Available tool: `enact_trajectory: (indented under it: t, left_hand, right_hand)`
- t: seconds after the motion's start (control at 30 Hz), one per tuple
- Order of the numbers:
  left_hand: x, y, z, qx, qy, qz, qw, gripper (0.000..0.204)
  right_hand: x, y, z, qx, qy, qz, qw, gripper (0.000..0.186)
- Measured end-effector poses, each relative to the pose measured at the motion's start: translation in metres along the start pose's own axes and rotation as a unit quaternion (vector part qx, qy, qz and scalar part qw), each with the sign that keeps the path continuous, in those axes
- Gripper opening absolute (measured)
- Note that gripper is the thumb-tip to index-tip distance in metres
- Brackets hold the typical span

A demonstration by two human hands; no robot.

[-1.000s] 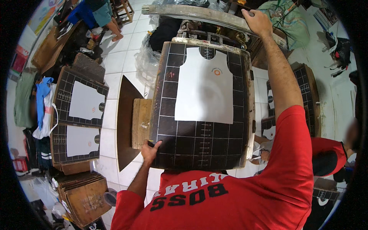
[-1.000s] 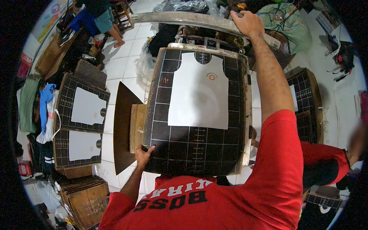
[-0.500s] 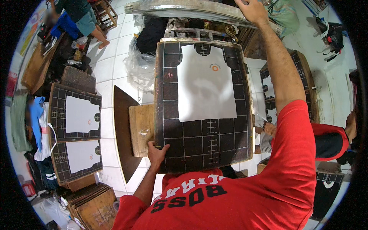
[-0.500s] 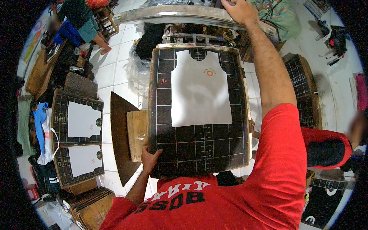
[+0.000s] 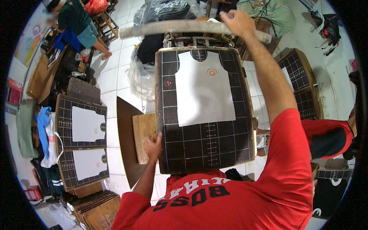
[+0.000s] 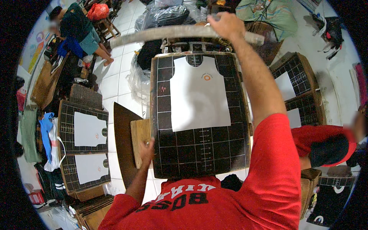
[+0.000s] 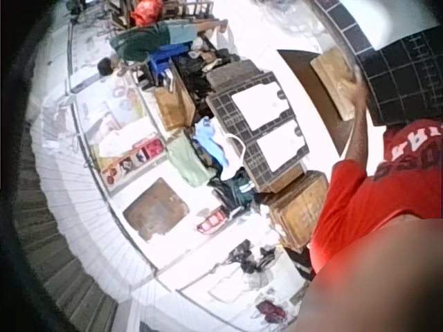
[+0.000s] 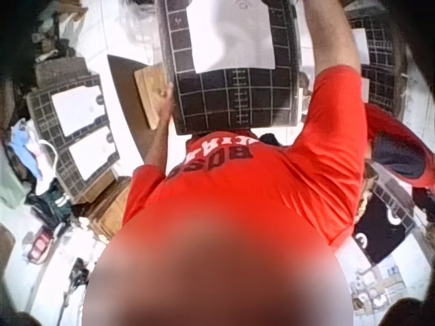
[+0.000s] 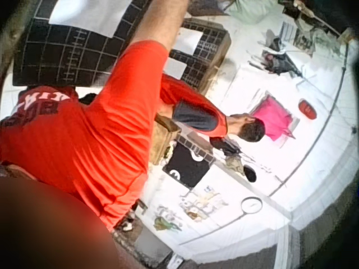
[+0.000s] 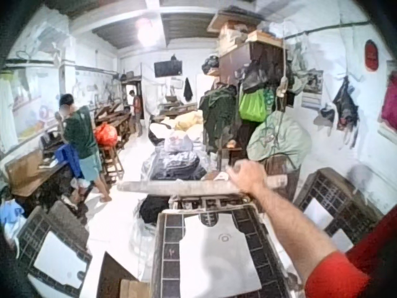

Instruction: The person performs screen printing on white tank tops. They place a tank top on a board, lower a screen, pull a squeegee across the mesh to transfer ink, lift the screen, and repeat the cycle on successive garments.

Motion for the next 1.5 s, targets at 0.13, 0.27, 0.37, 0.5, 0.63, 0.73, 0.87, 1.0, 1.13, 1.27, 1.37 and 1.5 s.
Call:
enact_trajectory:
  t: [0.13,0.27,0.37,0.5,0.63,0.73,0.87,1.0,1.13,1.27,1.37,1.5]
  left_hand:
    - [-0.060,-0.162,0.045,0.190,0.131,-0.381,0.895,0.075]
    - [-0.070,-0.256,0.076,-0.005,0.289,-0.645,0.707,0.090]
    - [-0.028,-0.234,0.081,-0.175,0.329,-0.638,0.674,0.084]
    - [0.019,-0.173,0.088,-0.154,0.186,-0.542,0.805,0.069]
    - [0.028,-0.183,0.047,0.322,-0.206,-0.168,0.909,0.058]
    - [0.059,-0.197,0.030,0.422,-0.181,0.067,0.886,0.082]
    - [0.069,-0.195,0.032,0.402,-0.174,0.103,0.893,0.095]
    - [0.072,-0.192,0.037,0.402,-0.178,0.101,0.893,0.095]
    - [0.073,-0.193,0.038,0.401,-0.183,0.096,0.892,0.091]
    - [0.074,-0.193,0.039,0.404,-0.183,0.087,0.892,0.090]
    - [0.075,-0.191,0.041,0.403,-0.186,0.087,0.892,0.089]
    - [0.075,-0.192,0.041,0.415,-0.196,0.087,0.884,0.089]
  right_hand:
    - [0.037,0.016,-0.075,-0.046,-0.056,0.021,0.997,0.049]
    - [0.092,0.037,-0.171,-0.080,-0.046,0.048,0.995,0.042]
    - [0.139,0.050,-0.243,-0.086,0.038,0.026,0.995,0.043]
    - [0.193,0.043,-0.265,-0.159,0.069,0.036,0.984,0.028]
    - [0.223,0.028,-0.253,-0.155,0.130,0.046,0.978,0.026]
    - [0.224,0.020,-0.252,-0.149,0.161,0.109,0.969,0.030]
    - [0.231,0.007,-0.245,-0.148,0.175,0.132,0.964,0.028]
    - [0.263,-0.023,-0.176,-0.152,0.102,0.105,0.978,0.028]
    - [0.283,-0.044,-0.135,-0.109,0.131,0.106,0.980,0.025]
    - [0.264,-0.026,-0.175,-0.107,0.132,0.117,0.979,0.024]
    - [0.250,-0.014,-0.200,-0.140,0.126,0.127,0.974,0.026]
    - [0.266,-0.033,-0.163,-0.129,0.101,0.116,0.980,0.030]
Point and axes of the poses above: each hand's wrist, its own z-axis towards the middle knuckle, its own x-axis out of the palm, y = z × x, the point moved 5 cm from there along z, towards the middle knuckle, and after that the axes turned 15 degrees about -x, right-handed, at the moved point
